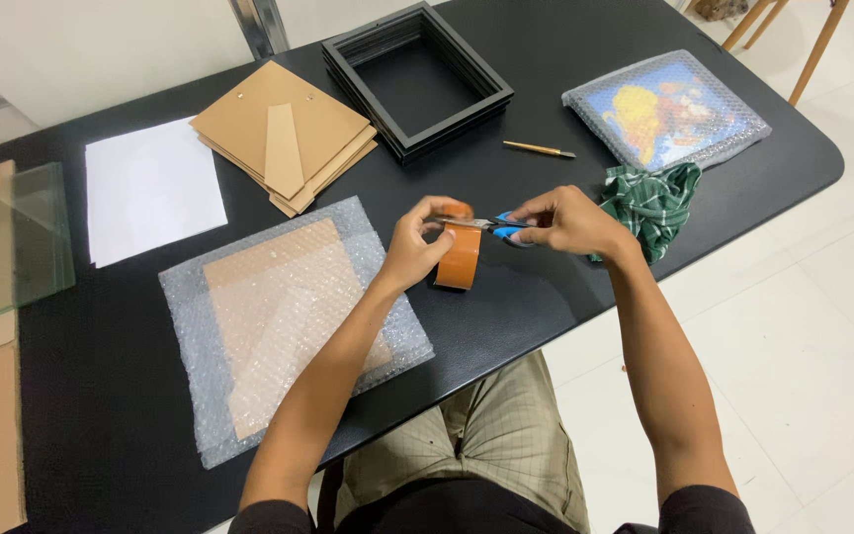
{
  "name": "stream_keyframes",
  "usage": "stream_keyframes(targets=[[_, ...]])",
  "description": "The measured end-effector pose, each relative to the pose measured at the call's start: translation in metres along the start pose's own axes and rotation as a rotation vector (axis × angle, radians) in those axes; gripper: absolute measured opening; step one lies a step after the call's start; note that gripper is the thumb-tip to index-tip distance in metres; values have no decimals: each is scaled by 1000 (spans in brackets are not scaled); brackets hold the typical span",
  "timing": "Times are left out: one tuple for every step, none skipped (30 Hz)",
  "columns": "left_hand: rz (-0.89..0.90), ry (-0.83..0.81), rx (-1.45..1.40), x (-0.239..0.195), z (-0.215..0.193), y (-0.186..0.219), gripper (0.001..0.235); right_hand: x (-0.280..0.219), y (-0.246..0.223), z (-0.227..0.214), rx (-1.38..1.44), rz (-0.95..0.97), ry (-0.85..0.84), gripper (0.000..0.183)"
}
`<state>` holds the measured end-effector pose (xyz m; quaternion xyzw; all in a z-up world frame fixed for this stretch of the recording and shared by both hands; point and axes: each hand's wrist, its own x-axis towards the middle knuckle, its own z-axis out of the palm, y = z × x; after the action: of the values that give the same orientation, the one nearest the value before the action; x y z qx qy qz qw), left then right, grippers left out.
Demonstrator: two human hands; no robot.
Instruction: The person wraps a picture frame in bubble wrap and secures the edges with tape using scissors to cut the tape strips.
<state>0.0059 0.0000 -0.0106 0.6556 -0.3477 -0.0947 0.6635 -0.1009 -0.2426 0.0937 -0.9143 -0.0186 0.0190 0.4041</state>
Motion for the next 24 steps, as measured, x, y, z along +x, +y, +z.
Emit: stream_keyframes(targets=[[4,-1,-14,0,-1,-4,42,0,-2,0,-12,-3,-9,27],[7,-2,-27,1,-2,-9,49,0,-5,0,-25,-5,-19,27],[8,-1,-27,-1,-2,0,49,-3,-7,-2,-26,-6,-19,27],[0,-13,-22,-3,-2,8,53,-5,-9,-3,-25,12,-9,28],[-10,-24,-16,-6,-2,17,57,-8,-12,-3,-25,30,0,28],[-9,-23,-16,-6,-2,17,57,-8,-12,-4,-25,29,-1,28],[-9,-31,-13,-5,-2,18,59,-9,-12,-4,33,36,1,30],[-9,-40,-9,-5,-1,18,60,-9,-11,-4,92,43,4,32],[-8,-41,-10,-5,0,16,60,-10,-5,-2,91,44,5,32],[3,-40,-15,-5,0,15,63,-10,1,0,107,34,13,32],[15,-39,-20,-4,1,13,66,-10,7,2,123,23,21,31],[15,-39,-21,-4,2,13,66,-8,20,6,122,23,21,31],[28,-36,-18,-5,3,13,69,-5,32,10,173,5,27,31],[40,-32,-16,-5,4,13,73,-3,45,15,224,-13,33,31],[40,-32,-16,-6,5,15,73,-6,46,17,224,-13,33,31],[33,-31,-29,-7,5,17,73,-8,47,19,275,-64,70,33],[28,-29,-42,-8,6,20,74,-11,49,21,326,-116,106,35],[29,-28,-42,-8,6,18,74,-12,51,24,325,-116,106,35],[27,-21,-52,-7,5,16,77,-13,53,27,219,-212,179,39],[26,-14,-63,-7,5,15,81,-14,55,30,111,-308,250,43],[27,-14,-63,-6,4,14,81,-15,51,28,109,-309,250,43],[23,-13,-60,-6,4,12,83,-16,47,26,-9,-355,308,45],[16,-12,-56,-6,3,11,85,-18,43,25,-128,-401,364,47],[16,-11,-56,-6,4,11,85,-19,39,22,-128,-401,363,47]])
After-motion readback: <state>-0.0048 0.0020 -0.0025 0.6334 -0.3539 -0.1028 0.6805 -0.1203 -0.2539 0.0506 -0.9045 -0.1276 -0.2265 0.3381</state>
